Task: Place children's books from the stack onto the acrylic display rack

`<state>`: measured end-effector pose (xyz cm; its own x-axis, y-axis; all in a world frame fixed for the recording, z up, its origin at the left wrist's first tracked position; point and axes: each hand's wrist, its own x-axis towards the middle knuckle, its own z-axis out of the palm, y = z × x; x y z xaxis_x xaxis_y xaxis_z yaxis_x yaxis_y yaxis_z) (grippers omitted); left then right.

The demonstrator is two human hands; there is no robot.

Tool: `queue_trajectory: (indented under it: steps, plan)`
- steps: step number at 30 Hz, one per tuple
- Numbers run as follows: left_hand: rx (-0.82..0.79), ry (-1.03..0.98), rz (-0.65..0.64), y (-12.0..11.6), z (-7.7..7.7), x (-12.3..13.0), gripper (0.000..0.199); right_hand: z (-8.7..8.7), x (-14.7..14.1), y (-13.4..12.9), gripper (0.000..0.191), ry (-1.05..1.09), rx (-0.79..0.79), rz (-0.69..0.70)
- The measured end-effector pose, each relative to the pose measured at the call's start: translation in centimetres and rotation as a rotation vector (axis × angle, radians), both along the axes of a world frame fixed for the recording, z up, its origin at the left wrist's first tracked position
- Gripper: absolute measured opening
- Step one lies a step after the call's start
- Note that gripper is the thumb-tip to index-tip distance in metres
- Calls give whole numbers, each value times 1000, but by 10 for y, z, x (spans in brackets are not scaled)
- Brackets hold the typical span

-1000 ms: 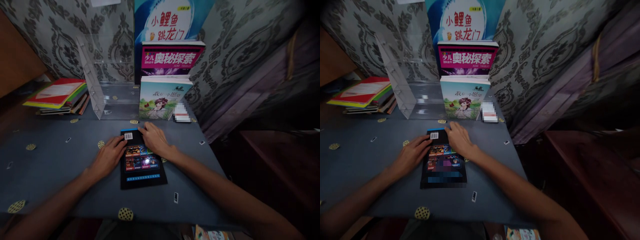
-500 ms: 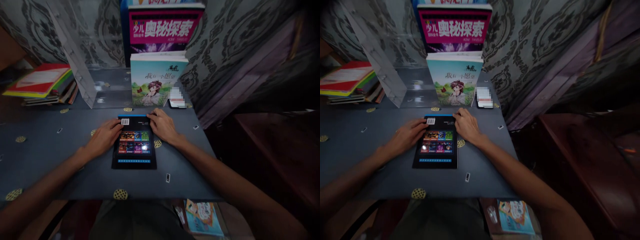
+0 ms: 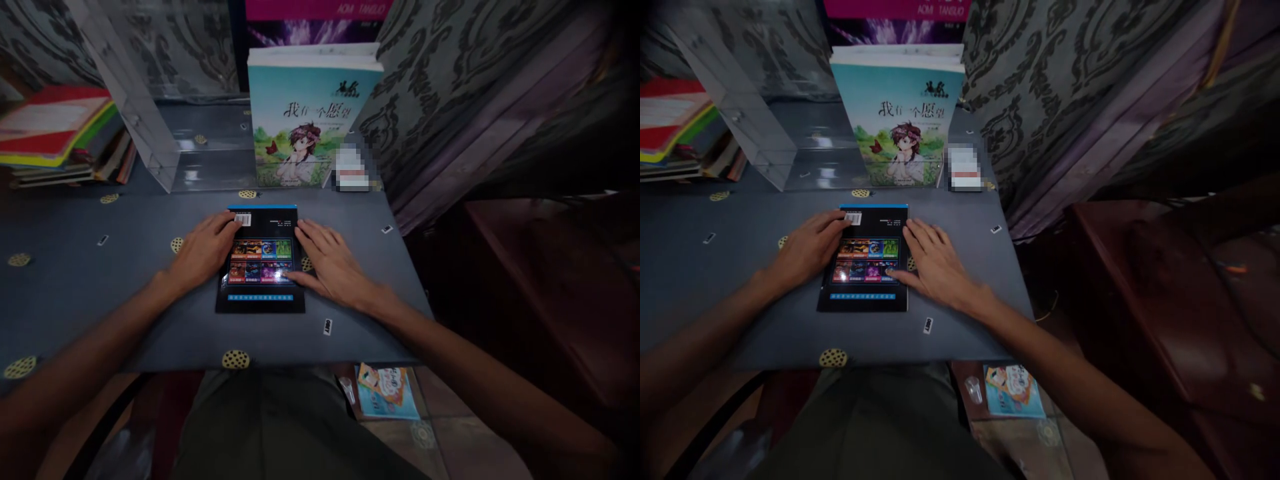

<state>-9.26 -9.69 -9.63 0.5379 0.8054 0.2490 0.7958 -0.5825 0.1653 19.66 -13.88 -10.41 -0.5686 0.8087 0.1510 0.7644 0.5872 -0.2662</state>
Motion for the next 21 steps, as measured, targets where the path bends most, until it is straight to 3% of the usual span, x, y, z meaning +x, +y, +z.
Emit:
queue_trajectory:
  steps: [3, 6, 9, 13, 17, 21]
  plan:
    - [4, -9, -2, 1, 1, 0, 37, 2, 7, -15, 87, -5, -11, 44]
    - [-19, -28, 0, 0, 2, 2, 35, 11, -2, -27, 80, 9, 0, 130]
    - [-41, -50, 12, -3, 2, 5, 35, 24, -30, -39, 64, 33, -3, 328]
    - [-27, -54, 43, -6, -1, 7, 37, 29, -72, -56, 60, 81, 4, 590]
    - [-12, -51, 34, -6, -2, 6, 38, 19, -79, -66, 72, 71, -33, 586]
    - [-5, -27, 40, -6, -1, 5, 38, 13, -53, -72, 80, 72, -107, 512]
